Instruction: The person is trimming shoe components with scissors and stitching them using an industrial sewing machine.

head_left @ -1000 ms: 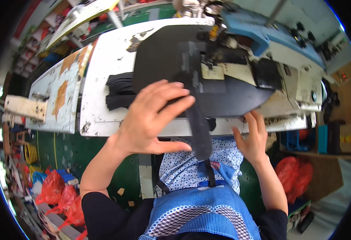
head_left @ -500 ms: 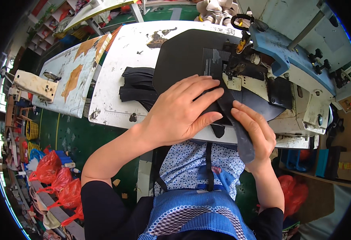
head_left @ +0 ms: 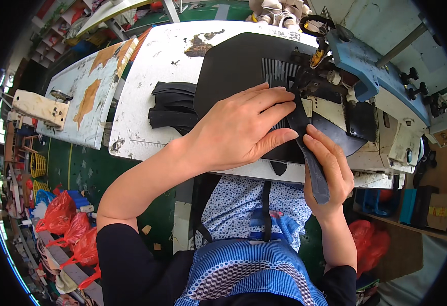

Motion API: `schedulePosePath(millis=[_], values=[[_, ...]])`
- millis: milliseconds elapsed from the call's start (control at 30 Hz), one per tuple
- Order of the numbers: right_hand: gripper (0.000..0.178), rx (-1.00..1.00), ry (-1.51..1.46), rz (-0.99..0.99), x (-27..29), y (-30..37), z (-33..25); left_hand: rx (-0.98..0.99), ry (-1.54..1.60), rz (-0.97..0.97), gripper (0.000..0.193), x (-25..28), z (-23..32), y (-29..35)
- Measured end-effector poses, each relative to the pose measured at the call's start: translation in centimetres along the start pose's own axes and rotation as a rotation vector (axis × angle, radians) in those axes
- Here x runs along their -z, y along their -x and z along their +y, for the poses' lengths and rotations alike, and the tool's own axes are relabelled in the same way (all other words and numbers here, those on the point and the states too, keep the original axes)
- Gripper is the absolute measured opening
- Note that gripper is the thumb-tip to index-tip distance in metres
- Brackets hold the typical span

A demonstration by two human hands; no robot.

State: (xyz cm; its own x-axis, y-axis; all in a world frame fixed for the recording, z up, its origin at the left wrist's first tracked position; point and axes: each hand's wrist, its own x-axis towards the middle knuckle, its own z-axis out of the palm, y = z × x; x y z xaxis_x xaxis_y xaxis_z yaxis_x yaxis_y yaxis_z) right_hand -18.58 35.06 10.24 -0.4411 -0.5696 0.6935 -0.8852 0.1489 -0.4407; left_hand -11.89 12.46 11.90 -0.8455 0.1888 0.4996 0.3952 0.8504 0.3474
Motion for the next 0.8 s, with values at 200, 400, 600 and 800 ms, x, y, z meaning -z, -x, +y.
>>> schedulePosePath(millis=[200,400,600,800], values=[[0.039,0.161,0.136,-0.032,-0.2,-0.7,0.3,-0.028,-0.036,0.014,0.042,0.0,-0.4,-0.2],[0.048,0.161,0.272,-0.143,0.1,-0.3,-0.7,-0.059,-0.054,0.033,0.039,0.6,-0.3,-0.8],[0.051,0.161,0.270,-0.151,0.0,0.0,-0.7,-0.045,-0.134,0.036,0.040,0.5,0.4,-0.7],[0.050,0.184,0.289,-0.154,-0.2,-0.2,-0.7,-0.027,-0.184,0.038,0.039,0.3,0.6,-0.8]])
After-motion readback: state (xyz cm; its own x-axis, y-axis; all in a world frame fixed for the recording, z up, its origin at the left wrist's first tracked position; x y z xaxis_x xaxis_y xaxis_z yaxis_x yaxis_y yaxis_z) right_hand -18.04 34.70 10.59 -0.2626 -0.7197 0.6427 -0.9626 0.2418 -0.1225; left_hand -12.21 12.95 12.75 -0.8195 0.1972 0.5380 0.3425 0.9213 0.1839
